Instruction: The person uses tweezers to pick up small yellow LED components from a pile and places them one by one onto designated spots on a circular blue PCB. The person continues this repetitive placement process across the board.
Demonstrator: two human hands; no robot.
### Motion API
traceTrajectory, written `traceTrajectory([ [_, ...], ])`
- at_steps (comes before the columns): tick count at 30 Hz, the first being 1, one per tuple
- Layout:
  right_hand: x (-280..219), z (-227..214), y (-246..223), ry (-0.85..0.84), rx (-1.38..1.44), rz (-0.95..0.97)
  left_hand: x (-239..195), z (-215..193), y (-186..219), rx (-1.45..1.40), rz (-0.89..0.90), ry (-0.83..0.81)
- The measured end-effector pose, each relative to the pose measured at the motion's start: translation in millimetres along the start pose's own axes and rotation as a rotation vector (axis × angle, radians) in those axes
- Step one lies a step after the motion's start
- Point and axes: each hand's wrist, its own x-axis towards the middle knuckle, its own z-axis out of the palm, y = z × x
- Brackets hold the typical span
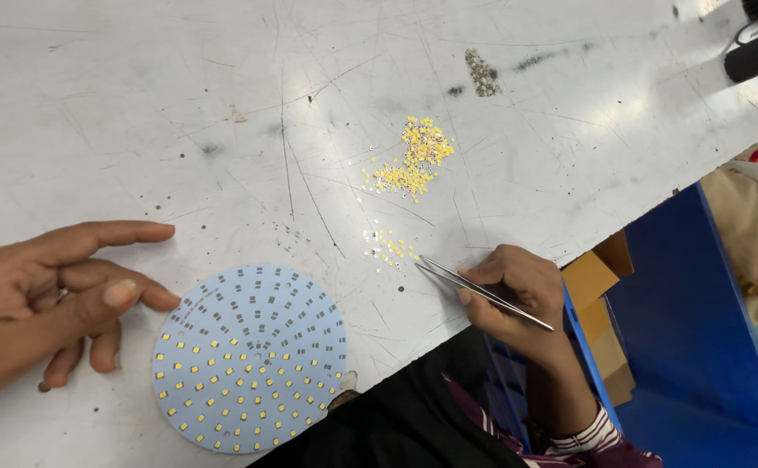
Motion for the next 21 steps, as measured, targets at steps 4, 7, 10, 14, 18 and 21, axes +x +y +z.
traceTrajectory([
  [4, 1.7, -0.2, 0.0, -0.001, -0.018, 0.013, 0.5, 0.5, -3.3, -0.005, 0.025, 0.009],
  [7, 1.6, 0.4, 0.5, 0.019, -0.016, 0.003, 0.5, 1.6, -5.0, -0.01, 0.026, 0.016],
  [10, 1.1, 0.6, 0.6, 0.029, -0.014, 0.013, 1.3, 1.7, -4.3, -0.001, 0.014, 0.014],
  [14, 2.1, 3.0, 0.2, 0.021, -0.058, -0.016, 0.6, 2.4, -3.6, 0.012, -0.003, 0.02],
  [18, 2.2, 3.3, -1.7, 0.043, -0.049, 0.008, 0.0, 2.6, -1.8, 0.013, 0.005, 0.019],
  [21, 0.2, 2.4, -1.8, 0.035, -0.017, 0.051, -1.1, 2.8, -0.6, 0.01, 0.013, 0.018],
])
